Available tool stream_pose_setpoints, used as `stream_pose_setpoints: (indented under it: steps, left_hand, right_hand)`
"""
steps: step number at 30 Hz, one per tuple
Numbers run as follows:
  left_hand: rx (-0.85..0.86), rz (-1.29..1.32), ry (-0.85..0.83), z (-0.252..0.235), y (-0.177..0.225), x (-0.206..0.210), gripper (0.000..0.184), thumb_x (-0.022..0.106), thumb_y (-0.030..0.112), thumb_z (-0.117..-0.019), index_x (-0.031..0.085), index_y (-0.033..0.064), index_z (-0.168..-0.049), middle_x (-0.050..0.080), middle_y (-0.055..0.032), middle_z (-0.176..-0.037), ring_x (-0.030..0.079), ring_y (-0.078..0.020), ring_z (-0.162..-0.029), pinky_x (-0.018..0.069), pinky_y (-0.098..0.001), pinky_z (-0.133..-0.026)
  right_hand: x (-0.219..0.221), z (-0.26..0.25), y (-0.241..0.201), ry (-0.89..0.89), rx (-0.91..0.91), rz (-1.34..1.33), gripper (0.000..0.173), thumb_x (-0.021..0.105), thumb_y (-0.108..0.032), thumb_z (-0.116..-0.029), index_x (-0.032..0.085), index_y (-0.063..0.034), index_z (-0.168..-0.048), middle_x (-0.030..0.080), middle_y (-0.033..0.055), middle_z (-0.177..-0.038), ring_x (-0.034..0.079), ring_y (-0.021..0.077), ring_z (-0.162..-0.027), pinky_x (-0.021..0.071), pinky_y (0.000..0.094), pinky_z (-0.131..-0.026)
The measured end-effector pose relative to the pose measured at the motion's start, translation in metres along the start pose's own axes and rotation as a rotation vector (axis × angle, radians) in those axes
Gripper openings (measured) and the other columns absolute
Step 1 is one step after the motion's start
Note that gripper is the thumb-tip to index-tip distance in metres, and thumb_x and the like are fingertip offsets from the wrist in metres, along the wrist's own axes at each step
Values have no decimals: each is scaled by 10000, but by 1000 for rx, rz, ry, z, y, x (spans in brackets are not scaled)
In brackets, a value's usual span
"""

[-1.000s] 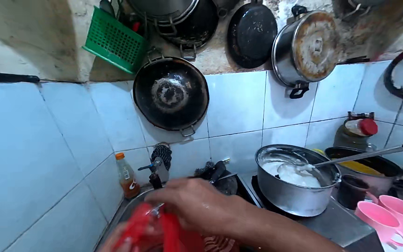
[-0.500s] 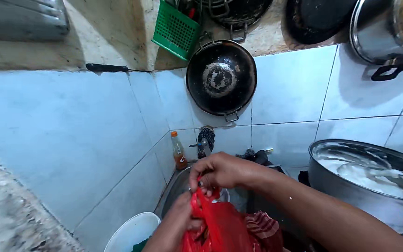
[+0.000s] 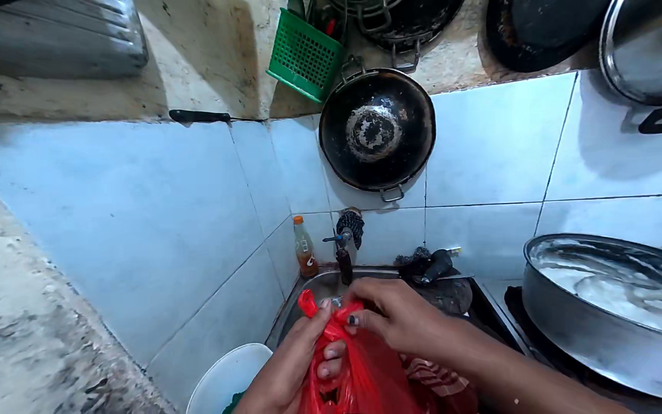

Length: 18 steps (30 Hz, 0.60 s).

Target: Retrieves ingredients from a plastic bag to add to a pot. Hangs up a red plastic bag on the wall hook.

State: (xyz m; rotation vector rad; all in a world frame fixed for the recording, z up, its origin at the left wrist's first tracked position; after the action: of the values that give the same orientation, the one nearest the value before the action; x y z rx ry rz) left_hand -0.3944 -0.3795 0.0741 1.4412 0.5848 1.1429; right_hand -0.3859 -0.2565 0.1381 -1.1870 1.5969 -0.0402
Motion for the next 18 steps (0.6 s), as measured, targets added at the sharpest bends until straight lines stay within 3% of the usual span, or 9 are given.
stream_pose_setpoints:
  steps: [3,5,6,7,9,11,13,15,18]
  left_hand:
    - [25,-153,-7,1,10,0,307,351,189,-1075,600,134,-904,597,41,-622,542,-28,-490,479,-179,-473]
    - [39,-294,-95,6,22,0,150,536,140,-949,660,205,-896,686,79,-720,634,-8,-624,545,-200,-599]
    - [55,-389,-135,9,27,-1,112,583,139,-938,679,196,-938,716,78,-793,669,-12,-706,573,-215,-670]
    - [91,-533,-174,10,31,-1,119,579,122,-947,679,168,-992,724,78,-866,680,-11,-775,581,-219,-721]
    - [287,-941,-271,16,41,9,190,535,142,-976,703,108,-1058,666,43,-1008,625,-37,-915,530,-258,-828]
    - [583,-1268,-291,24,43,25,220,515,91,-960,730,89,-1007,636,-63,-1034,625,-168,-977,542,-380,-854]
    - [883,-1484,-151,29,40,28,182,526,19,-937,686,105,-930,665,-100,-1024,676,-245,-969,596,-415,-796]
    - [1138,-1579,92,29,33,19,173,530,15,-946,676,108,-956,700,-111,-1061,699,-263,-958,606,-393,-768]
    - [1287,-1524,485,28,27,4,388,513,30,-931,650,112,-1285,655,-168,-1081,687,-275,-847,591,-384,-661]
  right_hand:
    - [9,17,-37,260,-361,213,146,583,-74,-994,719,-32,-1026,715,119,-943,721,240,-884,613,391,-752]
    - [15,20,-56,185,-432,162,147,596,-100,-1006,709,-35,-1073,713,126,-990,721,252,-931,613,411,-778]
    - [9,16,-55,159,-388,78,201,592,-123,-1008,710,-23,-1136,719,124,-1017,712,235,-947,603,406,-813]
    - [-1,9,-48,203,-327,-21,246,593,-140,-993,709,-11,-1167,716,106,-968,694,189,-863,592,370,-765]
    - [-15,-13,-17,211,-102,-211,276,530,-107,-1014,668,-24,-1237,699,84,-954,660,129,-783,570,313,-716]
    - [10,-29,19,-42,209,-367,304,470,-42,-1059,627,-35,-1318,696,109,-1163,679,145,-964,565,349,-875]
    - [45,-26,38,-274,325,-475,331,443,-18,-1059,553,-36,-1371,653,111,-1178,629,120,-959,528,341,-853]
    - [61,-17,45,-403,352,-555,466,462,33,-1018,482,-53,-1477,635,118,-1235,625,106,-1005,527,336,-898]
    - [71,-9,38,-451,301,-583,492,486,34,-987,451,-57,-1469,620,75,-1190,599,55,-976,516,289,-868]
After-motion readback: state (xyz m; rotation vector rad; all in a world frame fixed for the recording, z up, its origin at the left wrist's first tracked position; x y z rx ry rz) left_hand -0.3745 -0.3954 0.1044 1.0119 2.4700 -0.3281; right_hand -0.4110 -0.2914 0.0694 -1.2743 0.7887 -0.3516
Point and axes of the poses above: each hand's wrist, its own z-axis away from the middle knuckle, its own x-axis out of the palm, y = z × x, the point moved 8 cm from there along -z, towards the middle knuckle
